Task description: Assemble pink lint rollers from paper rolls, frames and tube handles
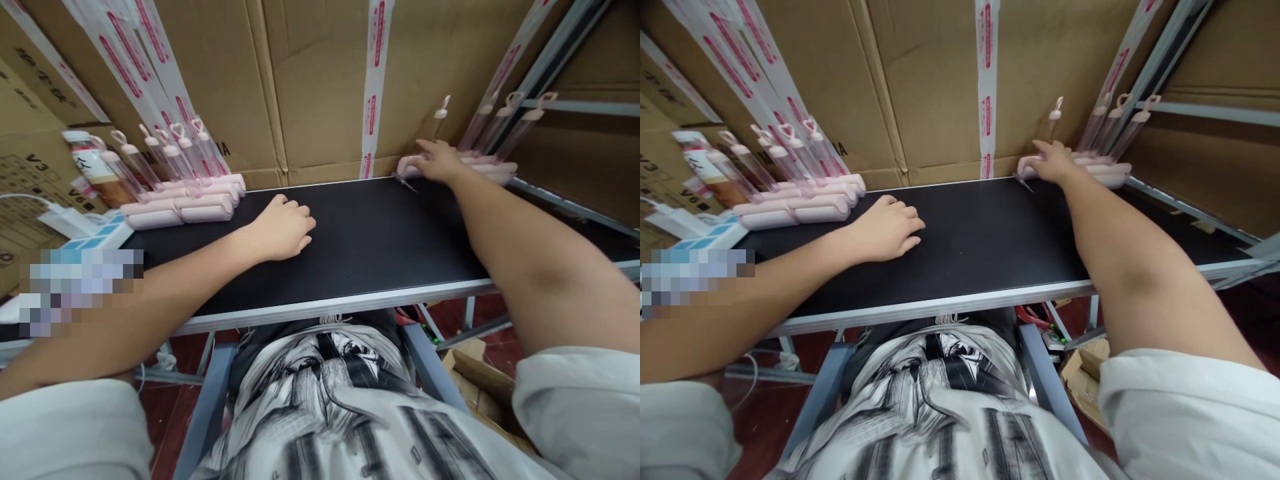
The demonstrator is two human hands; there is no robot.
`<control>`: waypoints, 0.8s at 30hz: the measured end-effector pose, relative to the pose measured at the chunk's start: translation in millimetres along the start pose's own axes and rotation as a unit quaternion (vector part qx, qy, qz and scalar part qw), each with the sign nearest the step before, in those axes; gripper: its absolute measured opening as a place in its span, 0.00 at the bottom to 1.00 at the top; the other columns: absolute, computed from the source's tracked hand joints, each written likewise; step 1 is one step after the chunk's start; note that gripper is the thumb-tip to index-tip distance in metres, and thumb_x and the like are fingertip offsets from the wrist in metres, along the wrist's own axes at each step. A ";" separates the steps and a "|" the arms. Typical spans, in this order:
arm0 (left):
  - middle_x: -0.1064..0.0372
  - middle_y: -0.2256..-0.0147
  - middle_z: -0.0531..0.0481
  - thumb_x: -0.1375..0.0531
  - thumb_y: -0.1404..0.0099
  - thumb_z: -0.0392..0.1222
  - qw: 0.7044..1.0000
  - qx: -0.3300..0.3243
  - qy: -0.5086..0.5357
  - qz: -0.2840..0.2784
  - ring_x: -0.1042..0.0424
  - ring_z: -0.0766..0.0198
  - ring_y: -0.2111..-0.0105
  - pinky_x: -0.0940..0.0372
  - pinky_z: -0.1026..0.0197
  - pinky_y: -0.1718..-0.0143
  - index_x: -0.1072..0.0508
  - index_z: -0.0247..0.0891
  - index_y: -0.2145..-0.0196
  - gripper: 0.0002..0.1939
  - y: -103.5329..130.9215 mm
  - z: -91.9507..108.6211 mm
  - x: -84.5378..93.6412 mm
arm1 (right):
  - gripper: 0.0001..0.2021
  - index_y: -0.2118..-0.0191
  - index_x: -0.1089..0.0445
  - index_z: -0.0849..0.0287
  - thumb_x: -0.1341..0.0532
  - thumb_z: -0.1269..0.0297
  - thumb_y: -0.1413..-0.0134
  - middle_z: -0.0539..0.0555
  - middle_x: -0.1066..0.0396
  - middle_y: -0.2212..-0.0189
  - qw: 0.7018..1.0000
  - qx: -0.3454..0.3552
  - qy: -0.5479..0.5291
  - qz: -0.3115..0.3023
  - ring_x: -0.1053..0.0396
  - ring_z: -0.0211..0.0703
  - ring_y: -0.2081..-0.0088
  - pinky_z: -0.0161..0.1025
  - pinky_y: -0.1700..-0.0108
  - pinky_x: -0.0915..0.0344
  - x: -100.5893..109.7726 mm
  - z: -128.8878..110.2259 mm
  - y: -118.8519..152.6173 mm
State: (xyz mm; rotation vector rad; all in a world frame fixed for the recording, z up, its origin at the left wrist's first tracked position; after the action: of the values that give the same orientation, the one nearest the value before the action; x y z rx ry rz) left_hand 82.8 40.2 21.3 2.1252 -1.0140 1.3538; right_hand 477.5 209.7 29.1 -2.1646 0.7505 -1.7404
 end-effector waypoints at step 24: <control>0.24 0.38 0.32 0.32 0.34 0.62 0.825 0.190 0.490 0.208 0.19 0.46 0.47 0.26 0.44 0.42 0.37 0.34 0.29 0.45 -2.9 -69.1 -26.4 | 0.37 0.23 0.37 0.53 0.37 0.41 0.30 0.61 0.25 0.37 0.832 0.239 -0.486 -0.120 0.26 0.61 0.40 0.63 0.36 0.27 18.1 -218.5 99.8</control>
State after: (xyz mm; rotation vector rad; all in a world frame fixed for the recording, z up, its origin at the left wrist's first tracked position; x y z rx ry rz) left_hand 37.2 98.3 27.8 1.0491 -0.7784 2.6218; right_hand 247.2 141.6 47.2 -2.3706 -0.2117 -0.5561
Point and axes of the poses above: each hand's wrist, its own y-axis away from the middle knuckle, its own x-axis out of the back of the hand, z = x × y, the point moved 9 cm from there along -y, towards the middle knuckle
